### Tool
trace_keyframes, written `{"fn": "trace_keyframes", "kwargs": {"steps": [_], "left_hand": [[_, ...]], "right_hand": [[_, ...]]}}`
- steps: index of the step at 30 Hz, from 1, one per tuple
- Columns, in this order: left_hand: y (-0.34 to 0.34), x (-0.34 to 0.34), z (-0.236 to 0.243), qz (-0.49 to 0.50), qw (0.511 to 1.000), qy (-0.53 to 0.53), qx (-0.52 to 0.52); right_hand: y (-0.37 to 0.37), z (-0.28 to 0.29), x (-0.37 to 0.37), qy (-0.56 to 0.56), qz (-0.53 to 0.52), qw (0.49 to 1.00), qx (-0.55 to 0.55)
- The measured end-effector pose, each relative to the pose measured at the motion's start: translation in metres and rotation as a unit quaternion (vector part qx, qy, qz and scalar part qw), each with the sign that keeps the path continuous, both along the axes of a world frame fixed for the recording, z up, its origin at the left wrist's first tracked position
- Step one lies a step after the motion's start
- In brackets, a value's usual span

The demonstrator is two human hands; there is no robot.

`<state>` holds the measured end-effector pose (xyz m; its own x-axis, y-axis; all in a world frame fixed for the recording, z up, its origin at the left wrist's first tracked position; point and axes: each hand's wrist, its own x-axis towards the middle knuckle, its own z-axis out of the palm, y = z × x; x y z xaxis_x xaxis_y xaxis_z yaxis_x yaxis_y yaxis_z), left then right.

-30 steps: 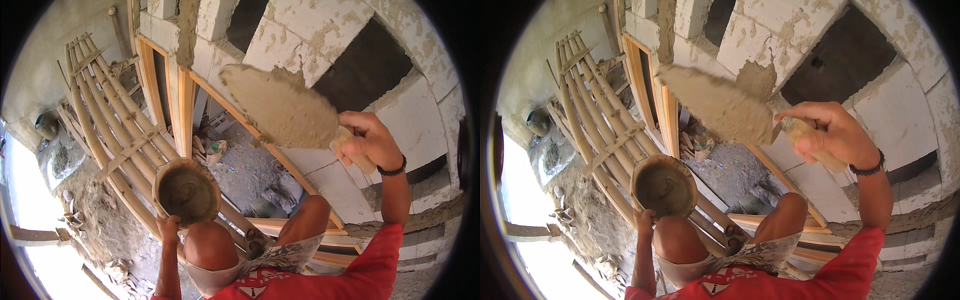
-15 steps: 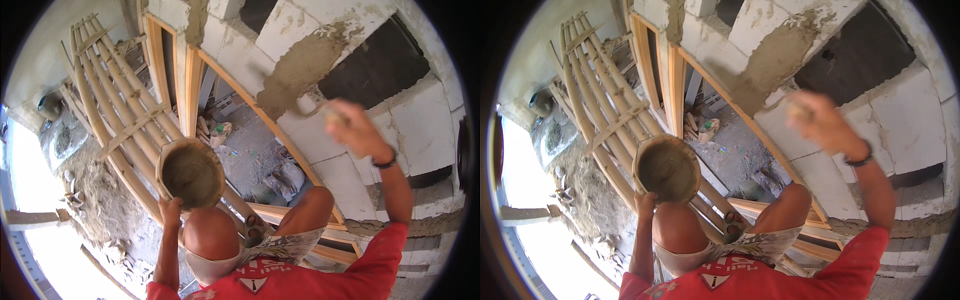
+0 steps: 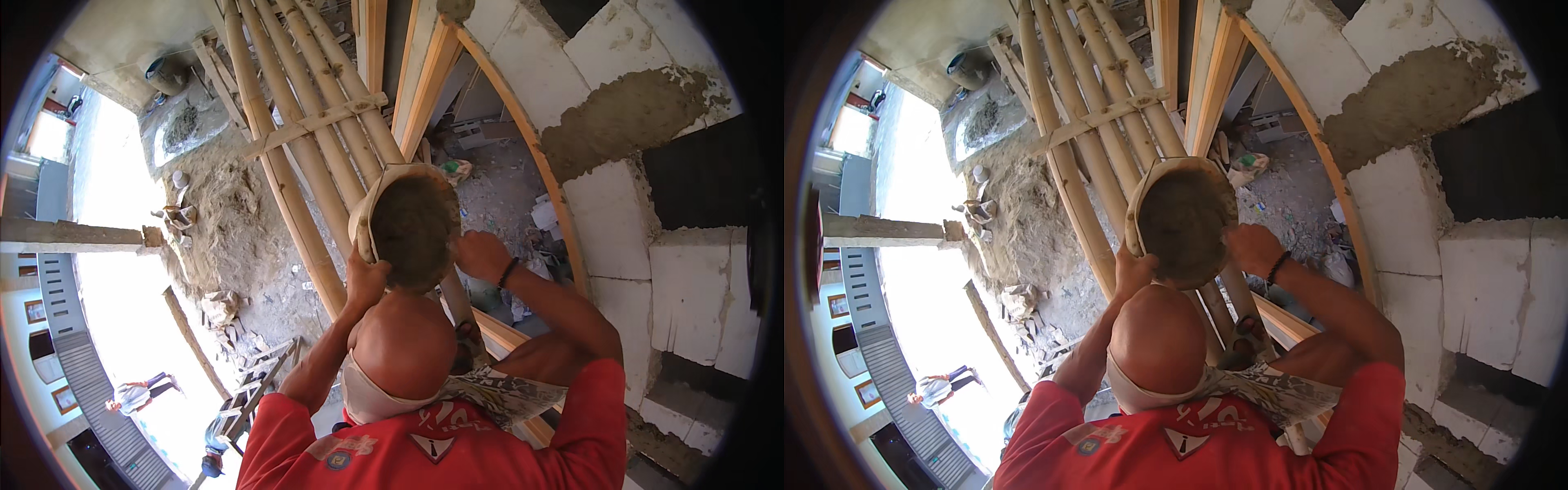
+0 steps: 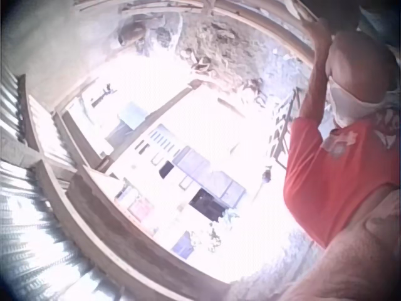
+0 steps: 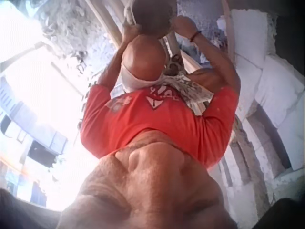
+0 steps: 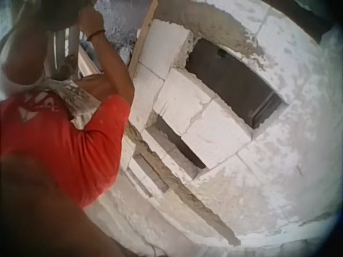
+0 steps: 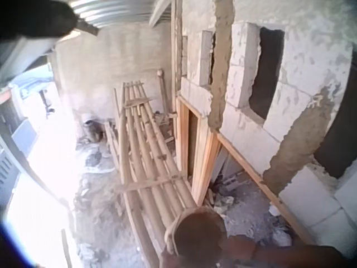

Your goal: The person applies mortar to a wall using a trowel while standing on a bamboo structure. They scoop mortar from a bucket and spread it over the brick surface, smoothing it into the gaps.

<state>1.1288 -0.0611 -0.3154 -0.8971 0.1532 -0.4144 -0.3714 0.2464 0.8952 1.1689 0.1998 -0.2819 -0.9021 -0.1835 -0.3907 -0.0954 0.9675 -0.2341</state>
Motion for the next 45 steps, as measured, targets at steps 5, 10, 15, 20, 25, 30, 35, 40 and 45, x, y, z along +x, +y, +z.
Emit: {"fn": "trace_keyframes", "kwargs": {"steps": [5,10,15,20,25,30,35,40,45], "left_hand": [[0.004,-0.002,0.002,0.006,0.999,0.007,0.030],[-0.010,-0.004,-0.009,0.023,0.999,0.045,0.017],[0.002,-0.012,0.021,0.005,0.999,-0.029,0.023],[-0.013,-0.021,0.000,0.029,0.993,-0.021,0.116],[-0.032,-0.041,-0.015,0.033,0.975,-0.101,0.193],[-0.036,-0.044,-0.012,0.006,0.982,-0.122,0.145],[-0.031,-0.036,0.007,0.085,0.974,-0.091,0.188],[-0.035,-0.040,-0.001,0.072,0.963,-0.100,0.238],[-0.024,-0.038,0.007,0.073,0.968,-0.119,0.207]], "right_hand": [[-0.017,-0.032,0.010,-0.001,-0.074,0.987,-0.140],[-0.021,-0.021,0.022,-0.053,-0.118,0.971,-0.202],[0.003,-0.037,0.049,-0.027,-0.144,0.972,-0.181],[0.020,0.015,0.033,0.008,-0.123,0.976,-0.180],[0.053,0.151,0.030,0.036,-0.177,0.962,-0.206],[0.066,0.329,0.047,0.109,-0.174,0.967,-0.151],[0.064,0.438,0.078,0.218,-0.149,0.951,-0.161],[0.099,0.444,0.081,0.148,-0.318,0.889,-0.293],[0.174,0.495,0.102,0.447,-0.412,0.790,-0.073]]}}
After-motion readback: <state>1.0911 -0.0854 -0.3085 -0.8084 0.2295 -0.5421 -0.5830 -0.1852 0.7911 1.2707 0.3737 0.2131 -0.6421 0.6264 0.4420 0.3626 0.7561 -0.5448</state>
